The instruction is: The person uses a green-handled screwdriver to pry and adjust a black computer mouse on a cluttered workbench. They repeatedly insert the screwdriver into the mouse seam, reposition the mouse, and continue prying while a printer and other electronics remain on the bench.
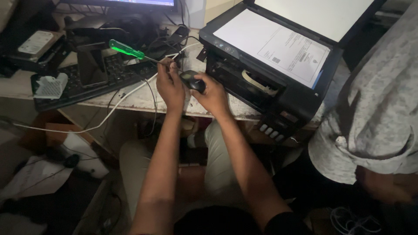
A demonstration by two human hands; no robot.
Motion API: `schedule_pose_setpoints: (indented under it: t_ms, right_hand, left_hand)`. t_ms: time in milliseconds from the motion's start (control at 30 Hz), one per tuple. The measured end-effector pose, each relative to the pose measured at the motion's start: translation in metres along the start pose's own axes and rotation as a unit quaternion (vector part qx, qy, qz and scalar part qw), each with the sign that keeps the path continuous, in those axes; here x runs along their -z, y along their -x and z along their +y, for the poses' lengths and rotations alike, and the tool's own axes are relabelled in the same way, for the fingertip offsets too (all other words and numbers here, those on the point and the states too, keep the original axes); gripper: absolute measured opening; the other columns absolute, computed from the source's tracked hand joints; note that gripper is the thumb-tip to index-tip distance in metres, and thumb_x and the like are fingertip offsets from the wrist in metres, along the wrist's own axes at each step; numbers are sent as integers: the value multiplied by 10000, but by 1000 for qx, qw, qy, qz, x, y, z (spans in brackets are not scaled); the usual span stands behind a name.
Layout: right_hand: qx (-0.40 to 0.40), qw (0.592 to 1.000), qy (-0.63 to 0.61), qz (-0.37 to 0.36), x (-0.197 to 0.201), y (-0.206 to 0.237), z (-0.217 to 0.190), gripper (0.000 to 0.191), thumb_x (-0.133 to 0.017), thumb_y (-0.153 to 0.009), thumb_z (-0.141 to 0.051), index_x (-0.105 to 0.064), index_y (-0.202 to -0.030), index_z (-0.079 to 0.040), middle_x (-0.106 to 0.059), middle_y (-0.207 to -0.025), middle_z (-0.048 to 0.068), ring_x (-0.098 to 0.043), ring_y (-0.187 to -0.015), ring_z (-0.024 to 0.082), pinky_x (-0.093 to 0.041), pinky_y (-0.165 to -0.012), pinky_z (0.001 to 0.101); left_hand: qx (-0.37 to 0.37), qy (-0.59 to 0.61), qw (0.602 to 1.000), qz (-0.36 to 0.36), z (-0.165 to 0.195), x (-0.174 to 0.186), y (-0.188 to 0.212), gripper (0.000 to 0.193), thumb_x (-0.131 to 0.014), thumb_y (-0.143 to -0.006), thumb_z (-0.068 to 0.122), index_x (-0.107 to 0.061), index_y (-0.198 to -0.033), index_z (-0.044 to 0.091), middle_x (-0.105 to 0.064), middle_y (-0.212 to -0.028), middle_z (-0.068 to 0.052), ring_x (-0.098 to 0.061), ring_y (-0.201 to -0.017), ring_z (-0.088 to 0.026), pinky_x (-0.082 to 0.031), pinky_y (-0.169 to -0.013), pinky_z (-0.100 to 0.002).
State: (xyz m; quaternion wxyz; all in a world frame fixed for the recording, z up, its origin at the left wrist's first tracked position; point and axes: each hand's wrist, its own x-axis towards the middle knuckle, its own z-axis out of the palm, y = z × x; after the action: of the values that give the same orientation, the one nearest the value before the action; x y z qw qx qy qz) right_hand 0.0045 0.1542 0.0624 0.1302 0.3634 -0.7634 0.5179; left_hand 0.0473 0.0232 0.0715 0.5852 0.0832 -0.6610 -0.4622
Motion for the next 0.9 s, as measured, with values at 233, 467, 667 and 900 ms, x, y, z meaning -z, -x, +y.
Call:
schedule_pose_setpoints:
  t_ms: [233,467,667,900]
  right_hand:
    - [0,1000,17,-5,1,-1,4,456,-866,-767,-153,-690,-1184,-92,-678,-1360,105,-611,-561,129,-539,-609,286]
    - [16,1000,10,-4,1,0,5,465,-859,-770,-157,-679,-1195,-100,-710,-1306,90,-601,-563,132,-528,-590,287]
    - [-58,997,40,-25,-1,0,6,651,-873,-762,-224,-630,-1365,-194,-704,-797,38,-610,-583,115,-508,-562,285]
    - [-15,995,68,-66,2,1,5,749,-886,-789,-253,-561,-1464,-245,-659,-763,65,-579,-577,132,-487,-557,303]
  left_hand:
    - [13,7,1000,-3,-5,-4,1,174,-551,-1078,175,-618,-1165,40,-707,-967,-117,-658,-755,-220,-499,-693,-333]
    - [-42,-36,998,-2,-11,-6,3,183,-529,-1106,159,-589,-1249,61,-713,-1034,-144,-721,-892,-286,-532,-785,-373]
    - [-26,-46,998,-20,-8,-5,5,209,-530,-1096,147,-576,-1283,65,-721,-1055,-142,-721,-873,-267,-531,-757,-374]
    - [-69,-33,997,-23,-3,-5,7,266,-518,-1088,119,-575,-1339,50,-722,-1140,-155,-737,-963,-249,-563,-821,-354]
